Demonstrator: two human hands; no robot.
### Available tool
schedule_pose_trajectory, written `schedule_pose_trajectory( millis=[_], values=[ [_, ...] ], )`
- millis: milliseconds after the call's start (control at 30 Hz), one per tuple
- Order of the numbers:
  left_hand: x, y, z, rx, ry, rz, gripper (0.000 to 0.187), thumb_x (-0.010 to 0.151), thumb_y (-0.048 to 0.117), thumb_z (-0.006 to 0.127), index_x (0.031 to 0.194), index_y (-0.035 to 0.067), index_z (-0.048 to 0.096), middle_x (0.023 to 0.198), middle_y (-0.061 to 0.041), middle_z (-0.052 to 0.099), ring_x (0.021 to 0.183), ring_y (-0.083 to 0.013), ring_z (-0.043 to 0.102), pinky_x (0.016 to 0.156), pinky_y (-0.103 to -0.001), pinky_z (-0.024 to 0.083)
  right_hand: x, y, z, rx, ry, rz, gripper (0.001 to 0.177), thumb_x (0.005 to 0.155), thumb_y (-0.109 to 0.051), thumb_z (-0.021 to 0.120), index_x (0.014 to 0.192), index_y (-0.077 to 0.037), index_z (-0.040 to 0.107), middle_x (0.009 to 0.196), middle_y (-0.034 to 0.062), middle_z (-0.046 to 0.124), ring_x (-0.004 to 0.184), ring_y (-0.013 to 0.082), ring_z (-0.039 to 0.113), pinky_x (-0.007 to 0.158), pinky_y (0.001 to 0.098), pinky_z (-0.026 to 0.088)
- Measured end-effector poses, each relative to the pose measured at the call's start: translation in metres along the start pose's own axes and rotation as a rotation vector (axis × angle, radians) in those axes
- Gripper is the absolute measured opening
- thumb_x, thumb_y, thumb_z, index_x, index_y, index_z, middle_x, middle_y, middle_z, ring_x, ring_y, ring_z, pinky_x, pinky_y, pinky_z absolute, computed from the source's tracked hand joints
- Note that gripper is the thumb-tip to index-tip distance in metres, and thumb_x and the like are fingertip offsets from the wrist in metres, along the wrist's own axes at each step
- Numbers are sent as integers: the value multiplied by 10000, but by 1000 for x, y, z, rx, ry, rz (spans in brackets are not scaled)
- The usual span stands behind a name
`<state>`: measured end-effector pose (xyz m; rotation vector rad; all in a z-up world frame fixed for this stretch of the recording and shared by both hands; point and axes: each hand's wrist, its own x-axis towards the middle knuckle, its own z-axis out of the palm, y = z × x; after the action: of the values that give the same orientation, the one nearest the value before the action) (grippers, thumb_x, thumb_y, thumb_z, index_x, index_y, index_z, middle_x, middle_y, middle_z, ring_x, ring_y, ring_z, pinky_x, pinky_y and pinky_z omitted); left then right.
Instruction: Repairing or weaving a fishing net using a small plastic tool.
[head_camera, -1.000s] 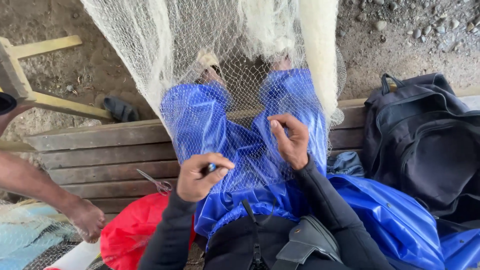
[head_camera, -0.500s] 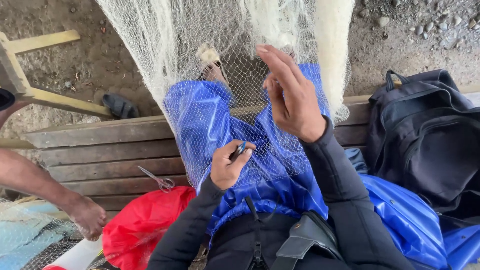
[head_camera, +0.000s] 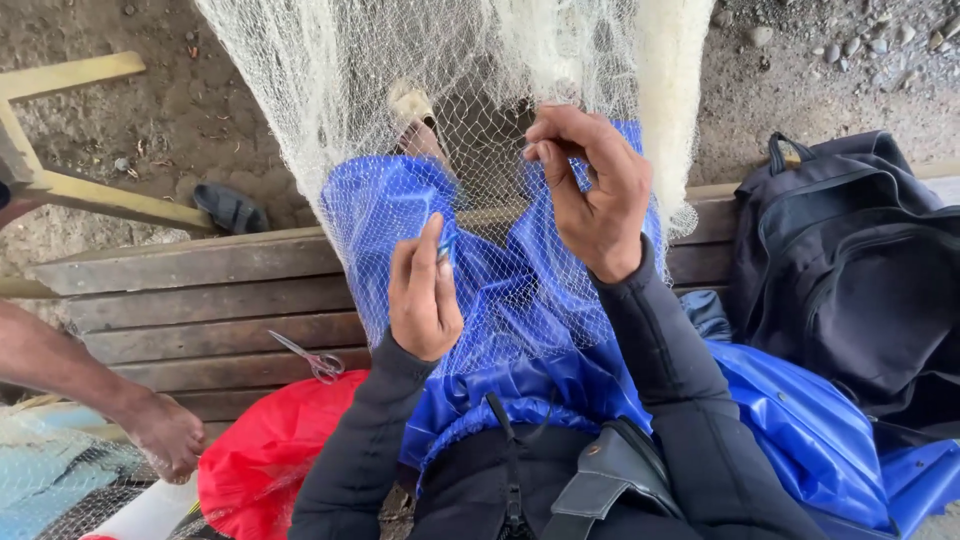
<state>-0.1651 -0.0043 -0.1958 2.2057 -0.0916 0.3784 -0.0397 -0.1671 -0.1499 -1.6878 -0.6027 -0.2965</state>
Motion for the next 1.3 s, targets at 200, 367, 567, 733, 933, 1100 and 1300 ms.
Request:
schedule_pose_trajectory(
  millis=[200,367,567,733,933,1100,1300],
  values=[
    [59,33,-18,398,105,354,253,972,69,546,1207,159,566,861,0,577,723,-173,499,697,-330,344,-9,2,3,63,47,12,309,975,76,509,1254,-27,428,978,163,621,840,243,653,794,310,601],
    [82,57,-19,466,32,243,175,956,169,511,1055,29,546,825,-61,617,671,-241,524,637,-357,368,-11,-3,3,-33,60,16,350,963,23,573,1270,-28,413,951,149,651,868,232,665,789,307,591],
    [87,53,-9,434,175,284,112,905,149,555,982,78,594,727,1,549,598,-158,535,573,-270,388,-15,9,10,166,158,-36,437,875,113,578,1277,87,408,886,209,652,742,268,677,658,355,582],
    [85,52,-8,387,170,274,104,896,132,566,974,71,595,743,-8,563,622,-170,566,575,-270,406,-16,2,10,255,161,26,434,883,109,567,1280,83,393,883,208,650,738,259,682,668,358,586],
    [81,59,-12,388,118,250,114,928,124,528,985,34,568,786,-61,586,664,-215,585,604,-314,430,-20,-6,7,414,158,176,409,931,18,558,1300,27,381,913,196,628,769,251,672,725,342,600],
    [79,63,-14,388,57,231,139,955,110,496,1001,-12,544,822,-120,612,691,-258,605,624,-354,469,-22,-9,5,455,137,300,403,946,-54,576,1302,-14,392,922,160,625,772,239,667,730,297,591],
    [76,64,-14,391,36,251,135,952,97,520,1026,-10,553,863,-119,635,693,-258,621,608,-347,491,-25,-7,3,509,138,295,401,943,-18,576,1301,-9,394,920,149,623,767,233,662,731,294,589]
  ],
)
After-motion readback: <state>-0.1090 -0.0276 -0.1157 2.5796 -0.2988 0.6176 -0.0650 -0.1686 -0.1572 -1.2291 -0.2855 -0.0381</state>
